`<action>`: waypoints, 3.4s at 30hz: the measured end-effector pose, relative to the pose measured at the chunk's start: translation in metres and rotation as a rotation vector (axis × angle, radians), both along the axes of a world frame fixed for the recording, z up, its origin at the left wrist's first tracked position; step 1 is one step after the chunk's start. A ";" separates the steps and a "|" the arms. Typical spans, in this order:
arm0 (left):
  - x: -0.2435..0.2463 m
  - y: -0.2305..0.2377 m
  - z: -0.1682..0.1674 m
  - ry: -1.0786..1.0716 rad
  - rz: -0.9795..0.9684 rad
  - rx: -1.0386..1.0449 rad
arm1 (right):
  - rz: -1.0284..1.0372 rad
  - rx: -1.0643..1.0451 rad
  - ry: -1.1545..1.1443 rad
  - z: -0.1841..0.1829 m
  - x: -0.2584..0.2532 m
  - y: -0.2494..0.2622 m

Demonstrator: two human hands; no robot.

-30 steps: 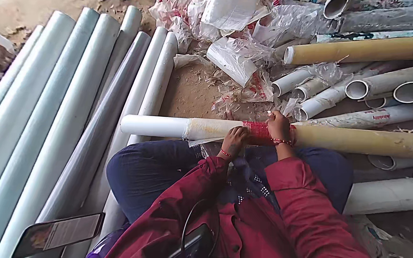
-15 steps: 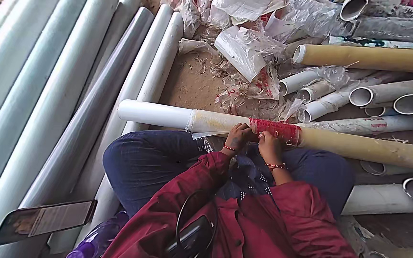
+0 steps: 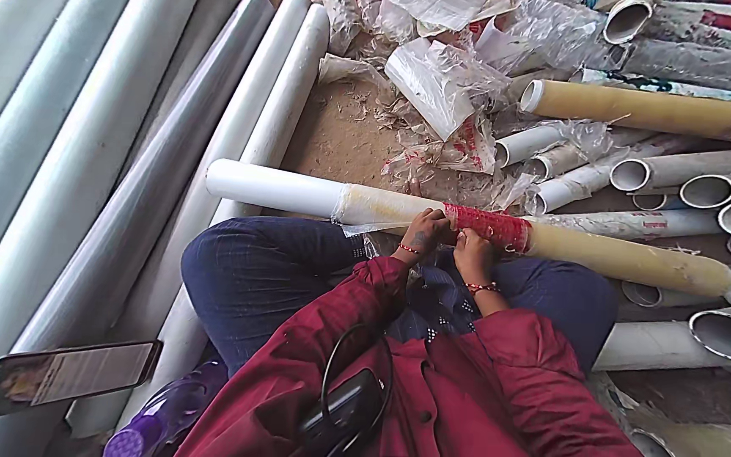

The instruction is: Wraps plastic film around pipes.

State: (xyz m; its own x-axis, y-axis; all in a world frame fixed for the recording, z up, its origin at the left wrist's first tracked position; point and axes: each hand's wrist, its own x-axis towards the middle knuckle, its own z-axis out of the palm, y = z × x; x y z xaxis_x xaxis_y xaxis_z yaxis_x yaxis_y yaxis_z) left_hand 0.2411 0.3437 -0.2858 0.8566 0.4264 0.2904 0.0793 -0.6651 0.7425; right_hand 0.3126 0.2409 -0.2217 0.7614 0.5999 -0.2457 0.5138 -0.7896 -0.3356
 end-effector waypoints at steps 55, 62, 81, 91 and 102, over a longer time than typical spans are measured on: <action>-0.005 0.010 -0.005 -0.084 -0.097 -0.004 | 0.385 -0.216 -0.245 0.011 0.012 0.000; -0.007 0.010 0.010 0.053 -0.108 -0.039 | 0.709 -0.304 -0.269 0.020 0.045 0.001; -0.004 0.012 -0.002 -0.045 -0.100 -0.025 | 0.883 -0.415 -0.318 0.022 0.066 -0.014; -0.006 0.006 0.016 0.264 -0.100 -0.066 | 0.741 -0.663 -0.268 0.043 0.089 -0.031; 0.031 -0.013 0.051 0.756 -0.176 0.182 | 0.311 -0.230 0.101 0.019 0.120 -0.028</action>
State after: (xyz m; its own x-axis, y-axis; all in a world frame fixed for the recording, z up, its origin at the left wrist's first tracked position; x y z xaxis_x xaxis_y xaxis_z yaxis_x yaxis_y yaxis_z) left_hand 0.2724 0.3309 -0.2344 0.8997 0.2683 -0.3444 0.4008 -0.8203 0.4080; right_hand 0.4329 0.2130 -0.2024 0.5170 0.7189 -0.4647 0.7140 -0.6616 -0.2292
